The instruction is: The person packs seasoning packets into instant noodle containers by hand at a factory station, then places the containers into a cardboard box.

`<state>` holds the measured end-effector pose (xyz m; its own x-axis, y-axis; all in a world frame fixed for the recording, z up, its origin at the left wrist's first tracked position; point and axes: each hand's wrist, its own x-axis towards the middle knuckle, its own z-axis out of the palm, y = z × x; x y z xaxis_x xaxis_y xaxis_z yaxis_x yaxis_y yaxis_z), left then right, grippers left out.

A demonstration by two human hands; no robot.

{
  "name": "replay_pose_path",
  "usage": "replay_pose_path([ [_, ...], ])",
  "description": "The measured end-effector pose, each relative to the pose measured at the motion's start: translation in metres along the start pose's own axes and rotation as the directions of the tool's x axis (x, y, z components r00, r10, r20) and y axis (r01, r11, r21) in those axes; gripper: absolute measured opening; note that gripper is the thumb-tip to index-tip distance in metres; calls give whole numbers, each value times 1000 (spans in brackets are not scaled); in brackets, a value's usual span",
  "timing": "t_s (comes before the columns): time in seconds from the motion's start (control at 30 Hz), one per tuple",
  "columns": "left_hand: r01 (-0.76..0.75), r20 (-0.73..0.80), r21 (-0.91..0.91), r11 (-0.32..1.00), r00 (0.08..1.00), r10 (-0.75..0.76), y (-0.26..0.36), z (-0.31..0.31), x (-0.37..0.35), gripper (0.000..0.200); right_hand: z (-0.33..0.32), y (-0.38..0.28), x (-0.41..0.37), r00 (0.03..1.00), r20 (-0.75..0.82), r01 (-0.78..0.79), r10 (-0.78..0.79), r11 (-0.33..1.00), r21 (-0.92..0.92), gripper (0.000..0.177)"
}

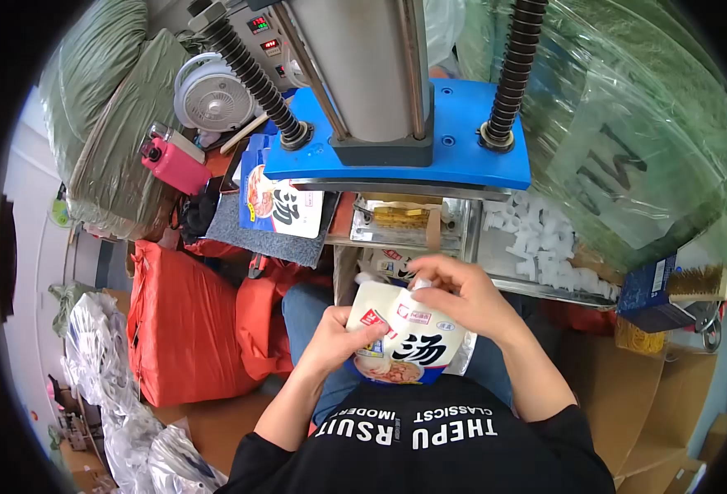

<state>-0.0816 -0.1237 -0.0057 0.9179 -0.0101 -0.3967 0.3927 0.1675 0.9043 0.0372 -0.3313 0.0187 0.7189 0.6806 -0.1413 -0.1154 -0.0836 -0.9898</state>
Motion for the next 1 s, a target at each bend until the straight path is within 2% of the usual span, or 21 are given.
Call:
replay_pose_path([
  [0.07,21,-60,-51,998,998,-24,-3,0,16,19,-12,3,-3,992,-122,24,-43,988,-151,42],
  [0.1,11,-74,-186,982,997,-25,0,-1,27,20,-20,-3,-4,973,-207,44,-100,965,-259,37],
  [0.2,-5,-139,-306,952,990,-39,14,-9,69,20,-55,-11,-4,904,-289,111,-314,826,-552,30],
  [0.23,-25,-144,-343,939,989,-26,16,-10,81,18,-61,-11,0,902,-289,114,-321,822,-558,30],
  [0.3,-63,-141,-425,903,990,2,12,-13,100,18,-72,4,8,818,-251,-10,-517,425,-905,32],
  [0.33,-73,-134,-411,909,991,19,8,-13,104,18,-77,27,15,841,-228,-86,-490,295,-952,32],
  [0.37,-83,-126,-394,915,991,36,9,-13,107,18,-78,36,19,838,-241,-101,-489,296,-950,32],
  [0.47,-29,-104,-181,983,994,11,13,-25,107,23,-76,44,28,818,-198,-111,-540,191,-975,20],
  [0.5,42,-133,160,986,991,-20,21,-42,106,28,-78,44,28,821,-193,-99,-537,199,-975,20],
  [0.53,-92,-245,410,908,947,206,39,-53,98,30,-83,43,30,799,-179,-100,-574,165,-981,16],
  [0.57,-163,-288,645,747,854,435,55,-67,88,31,-84,40,32,778,-165,-104,-607,134,-985,12],
  [0.6,-203,-206,899,388,586,784,57,-98,84,50,-80,26,28,778,-206,-102,-594,205,-973,11],
  [0.63,-181,-141,933,311,612,778,56,-122,75,61,-79,22,24,781,-200,-90,-592,211,-973,11],
  [0.67,-162,-75,960,229,637,767,56,-134,66,71,-79,19,19,774,-239,-66,-586,301,-951,12],
  [0.7,-16,42,999,-46,778,626,24,-133,56,74,-80,20,15,766,-279,-44,-579,387,-921,13],
  [0.77,-134,102,991,1,761,640,7,-130,32,63,-81,21,12,760,-297,10,-577,468,-883,15],
  [0.87,-213,22,966,150,640,768,2,-128,37,35,-73,33,3,799,-411,130,-439,793,-595,17],
  [0.9,-228,3,955,189,647,763,6,-131,41,33,-67,31,3,804,-401,132,-439,789,-600,17],
  [0.93,-244,-12,944,224,650,760,14,-133,45,31,-58,27,3,813,-484,127,-324,910,-395,18],
  [0.97,-329,-97,888,321,548,831,17,-124,50,22,-52,24,2,818,-542,119,-192,979,-167,19],
  [1.0,-334,-97,887,320,543,834,20,-114,45,22,-53,29,-1,869,-477,110,-131,991,-72,17],
])
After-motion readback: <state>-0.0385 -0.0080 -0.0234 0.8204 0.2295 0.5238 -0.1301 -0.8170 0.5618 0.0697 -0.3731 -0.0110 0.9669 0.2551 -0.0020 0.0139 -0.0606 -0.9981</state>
